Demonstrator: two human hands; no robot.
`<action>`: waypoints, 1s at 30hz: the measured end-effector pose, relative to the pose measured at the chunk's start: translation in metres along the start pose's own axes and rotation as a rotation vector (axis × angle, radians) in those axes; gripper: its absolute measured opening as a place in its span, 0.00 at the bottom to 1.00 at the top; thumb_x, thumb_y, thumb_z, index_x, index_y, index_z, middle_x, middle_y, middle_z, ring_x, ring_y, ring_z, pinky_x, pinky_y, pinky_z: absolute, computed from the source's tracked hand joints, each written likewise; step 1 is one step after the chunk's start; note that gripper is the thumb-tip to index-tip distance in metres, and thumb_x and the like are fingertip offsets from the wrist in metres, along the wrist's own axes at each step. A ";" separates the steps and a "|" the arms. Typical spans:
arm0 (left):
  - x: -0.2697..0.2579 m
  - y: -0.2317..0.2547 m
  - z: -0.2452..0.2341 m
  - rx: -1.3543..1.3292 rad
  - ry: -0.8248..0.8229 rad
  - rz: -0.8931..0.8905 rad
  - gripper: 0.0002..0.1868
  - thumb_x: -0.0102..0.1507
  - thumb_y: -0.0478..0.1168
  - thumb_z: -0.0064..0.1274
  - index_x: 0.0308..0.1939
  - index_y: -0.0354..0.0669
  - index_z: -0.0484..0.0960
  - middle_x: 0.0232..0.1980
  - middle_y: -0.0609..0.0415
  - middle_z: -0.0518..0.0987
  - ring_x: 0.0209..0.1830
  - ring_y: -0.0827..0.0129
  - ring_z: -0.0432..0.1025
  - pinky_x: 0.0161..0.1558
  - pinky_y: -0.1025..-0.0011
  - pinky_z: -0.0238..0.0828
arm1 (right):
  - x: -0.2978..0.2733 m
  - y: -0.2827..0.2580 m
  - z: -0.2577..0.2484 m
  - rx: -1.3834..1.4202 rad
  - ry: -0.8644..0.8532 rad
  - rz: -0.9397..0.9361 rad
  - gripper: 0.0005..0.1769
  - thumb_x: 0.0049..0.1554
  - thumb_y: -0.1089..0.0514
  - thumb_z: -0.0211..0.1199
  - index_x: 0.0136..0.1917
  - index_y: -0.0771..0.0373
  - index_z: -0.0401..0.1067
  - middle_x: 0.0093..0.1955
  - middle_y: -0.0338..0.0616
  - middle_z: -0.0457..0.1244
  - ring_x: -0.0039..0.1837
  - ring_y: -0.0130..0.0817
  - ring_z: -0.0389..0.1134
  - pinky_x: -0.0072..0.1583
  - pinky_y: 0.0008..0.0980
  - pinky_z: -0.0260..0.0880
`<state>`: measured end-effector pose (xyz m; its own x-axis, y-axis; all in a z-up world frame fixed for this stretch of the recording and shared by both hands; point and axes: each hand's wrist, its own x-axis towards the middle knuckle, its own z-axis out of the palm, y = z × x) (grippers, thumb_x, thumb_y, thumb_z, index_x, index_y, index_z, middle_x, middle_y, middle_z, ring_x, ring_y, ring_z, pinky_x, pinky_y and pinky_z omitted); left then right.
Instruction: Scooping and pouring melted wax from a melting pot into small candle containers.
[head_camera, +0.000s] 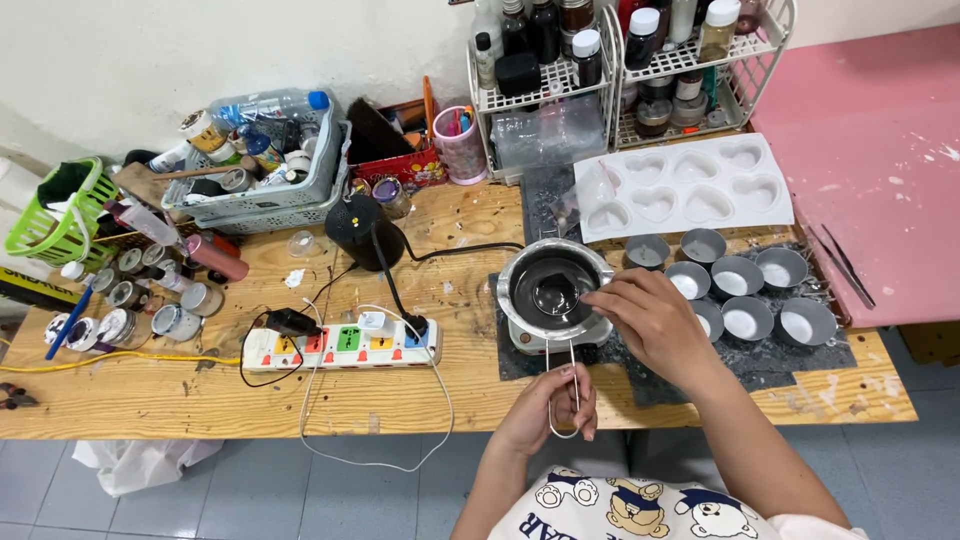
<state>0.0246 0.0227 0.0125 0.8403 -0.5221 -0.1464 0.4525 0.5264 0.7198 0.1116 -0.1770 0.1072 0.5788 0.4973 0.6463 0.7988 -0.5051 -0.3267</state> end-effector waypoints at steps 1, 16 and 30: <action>0.001 -0.002 -0.002 -0.001 0.001 0.000 0.19 0.75 0.49 0.31 0.39 0.40 0.70 0.26 0.52 0.71 0.27 0.63 0.73 0.35 0.69 0.72 | 0.002 -0.001 0.000 0.001 -0.002 0.000 0.19 0.48 0.68 0.66 0.55 0.60 0.76 0.50 0.42 0.69 0.59 0.45 0.68 0.57 0.44 0.67; 0.003 -0.011 -0.007 0.009 -0.092 -0.014 0.20 0.78 0.50 0.32 0.42 0.39 0.71 0.27 0.54 0.70 0.29 0.66 0.71 0.37 0.71 0.70 | 0.005 -0.004 0.013 0.185 0.182 0.291 0.05 0.61 0.66 0.61 0.50 0.69 0.76 0.40 0.48 0.67 0.41 0.38 0.68 0.41 0.34 0.68; 0.002 -0.012 -0.010 -0.007 -0.128 -0.016 0.21 0.78 0.49 0.31 0.41 0.39 0.71 0.26 0.55 0.69 0.27 0.67 0.69 0.36 0.72 0.68 | -0.011 -0.015 0.002 0.241 0.198 0.350 0.06 0.61 0.68 0.60 0.51 0.65 0.77 0.44 0.45 0.69 0.46 0.34 0.72 0.45 0.31 0.70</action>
